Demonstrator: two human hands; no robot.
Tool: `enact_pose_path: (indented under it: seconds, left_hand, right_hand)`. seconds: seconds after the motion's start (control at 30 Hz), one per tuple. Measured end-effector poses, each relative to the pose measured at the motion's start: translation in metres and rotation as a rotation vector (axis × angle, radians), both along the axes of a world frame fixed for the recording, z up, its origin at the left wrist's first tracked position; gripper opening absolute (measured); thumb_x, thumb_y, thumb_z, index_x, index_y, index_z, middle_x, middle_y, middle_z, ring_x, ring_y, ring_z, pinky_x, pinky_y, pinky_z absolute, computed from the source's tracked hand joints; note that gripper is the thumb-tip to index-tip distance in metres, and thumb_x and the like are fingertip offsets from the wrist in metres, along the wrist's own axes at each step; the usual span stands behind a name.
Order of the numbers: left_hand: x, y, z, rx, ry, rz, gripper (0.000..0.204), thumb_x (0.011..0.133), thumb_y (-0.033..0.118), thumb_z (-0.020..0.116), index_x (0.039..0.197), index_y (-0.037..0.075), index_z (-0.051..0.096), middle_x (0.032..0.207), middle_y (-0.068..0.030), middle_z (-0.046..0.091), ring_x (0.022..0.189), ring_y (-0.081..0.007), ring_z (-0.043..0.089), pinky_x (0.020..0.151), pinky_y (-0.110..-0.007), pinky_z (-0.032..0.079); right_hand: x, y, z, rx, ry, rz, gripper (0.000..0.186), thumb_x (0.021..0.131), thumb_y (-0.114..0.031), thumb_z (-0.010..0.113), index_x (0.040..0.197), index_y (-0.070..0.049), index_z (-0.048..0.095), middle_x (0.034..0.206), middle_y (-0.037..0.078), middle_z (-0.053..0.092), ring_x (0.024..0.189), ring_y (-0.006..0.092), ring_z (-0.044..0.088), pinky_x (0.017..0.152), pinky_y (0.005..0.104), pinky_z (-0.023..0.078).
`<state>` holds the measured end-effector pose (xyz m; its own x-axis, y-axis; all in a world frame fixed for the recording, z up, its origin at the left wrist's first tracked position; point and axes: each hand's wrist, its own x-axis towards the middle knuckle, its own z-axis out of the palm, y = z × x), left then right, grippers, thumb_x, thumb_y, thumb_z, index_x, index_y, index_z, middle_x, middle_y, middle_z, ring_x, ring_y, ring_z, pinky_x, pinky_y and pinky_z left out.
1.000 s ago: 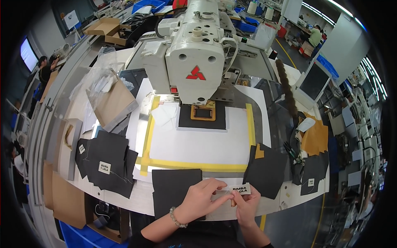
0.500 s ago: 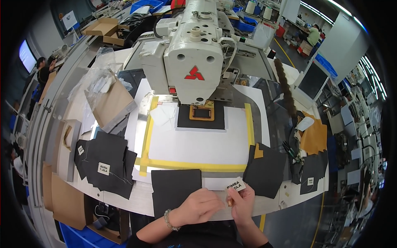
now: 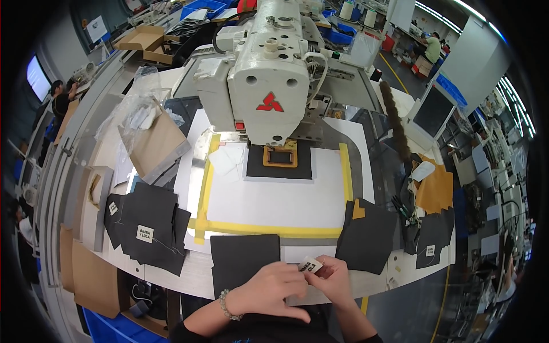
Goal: Sewing small identification labels onto black leather components using an industrial sewing machine.
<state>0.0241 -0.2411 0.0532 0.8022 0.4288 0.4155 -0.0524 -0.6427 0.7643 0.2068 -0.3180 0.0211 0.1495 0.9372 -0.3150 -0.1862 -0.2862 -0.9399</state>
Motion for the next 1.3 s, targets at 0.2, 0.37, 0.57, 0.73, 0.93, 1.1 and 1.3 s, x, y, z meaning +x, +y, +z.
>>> enact_pose_path:
  seconds: [0.2,0.37,0.57,0.73,0.93,1.1,1.3]
  left_hand:
    - [0.016,0.012,0.008,0.059,-0.008,0.302,0.026,0.073,0.022,0.08,0.093,0.011,0.068,0.082,-0.0011,0.06,0.077,-0.0194,0.055,0.067,-0.029,0.039]
    - [0.018,0.015,-0.004,0.065,0.037,0.202,0.015,0.077,0.012,0.074,0.091,0.01,0.069,0.081,-0.0026,0.06,0.077,-0.0204,0.056,0.071,-0.031,0.042]
    - [0.016,0.02,-0.006,-0.095,-0.045,0.28,0.01,0.078,0.004,0.071,0.087,0.007,0.068,0.078,-0.004,0.063,0.072,-0.0224,0.058,0.069,-0.032,0.045]
    - [0.015,0.015,-0.009,-0.224,-0.062,0.411,0.005,0.082,0.004,0.068,0.085,0.005,0.064,0.08,-0.0072,0.062,0.072,-0.0249,0.058,0.067,-0.032,0.046]
    - [0.01,0.007,-0.013,-0.607,-0.224,0.419,0.004,0.09,0.005,0.062,0.09,0.001,0.06,0.081,-0.0031,0.059,0.072,-0.0102,0.053,0.065,-0.024,0.044]
    - [0.003,-0.004,-0.013,-1.08,-0.315,0.075,0.007,0.096,0.007,0.056,0.094,0.0,0.057,0.086,0.0029,0.055,0.077,-0.0029,0.046,0.069,-0.019,0.04]
    - [-0.006,-0.022,-0.02,-1.177,-0.171,-0.032,0.007,0.096,0.006,0.055,0.093,0.001,0.056,0.088,0.0032,0.054,0.079,-0.0036,0.046,0.074,-0.02,0.041]
  right_hand:
    - [0.001,-0.001,0.009,0.044,-0.027,0.164,0.012,0.078,-0.001,0.073,0.085,0.002,0.064,0.073,-0.003,0.058,0.065,0.0019,0.05,0.058,0.0188,0.041]
    - [0.004,0.0,0.015,0.035,-0.135,0.225,0.01,0.078,0.001,0.071,0.084,0.003,0.065,0.074,-0.002,0.057,0.065,0.0026,0.048,0.057,0.0193,0.04]
    - [0.008,-0.001,0.009,0.124,-0.187,0.168,0.004,0.082,0.004,0.068,0.085,0.003,0.065,0.077,-0.002,0.059,0.067,0.0035,0.05,0.059,0.0196,0.04]
    - [0.004,-0.002,0.007,0.126,-0.148,0.089,0.007,0.084,-0.002,0.071,0.083,0.002,0.065,0.074,0.001,0.061,0.064,0.0038,0.053,0.057,0.0191,0.041]
    - [0.002,-0.004,0.01,0.062,-0.001,0.017,0.006,0.084,-0.002,0.07,0.084,0.002,0.065,0.077,0.003,0.065,0.068,0.0074,0.062,0.063,0.0207,0.047]
    - [0.016,0.003,0.015,0.113,-0.135,0.106,0.007,0.083,-0.003,0.072,0.085,0.004,0.069,0.073,0.005,0.068,0.067,0.0076,0.064,0.06,0.0201,0.048]
    - [0.042,0.028,0.05,0.087,-0.284,0.442,0.013,0.082,0.002,0.069,0.095,0.003,0.073,0.074,0.007,0.07,0.064,0.0079,0.063,0.058,0.0199,0.049]
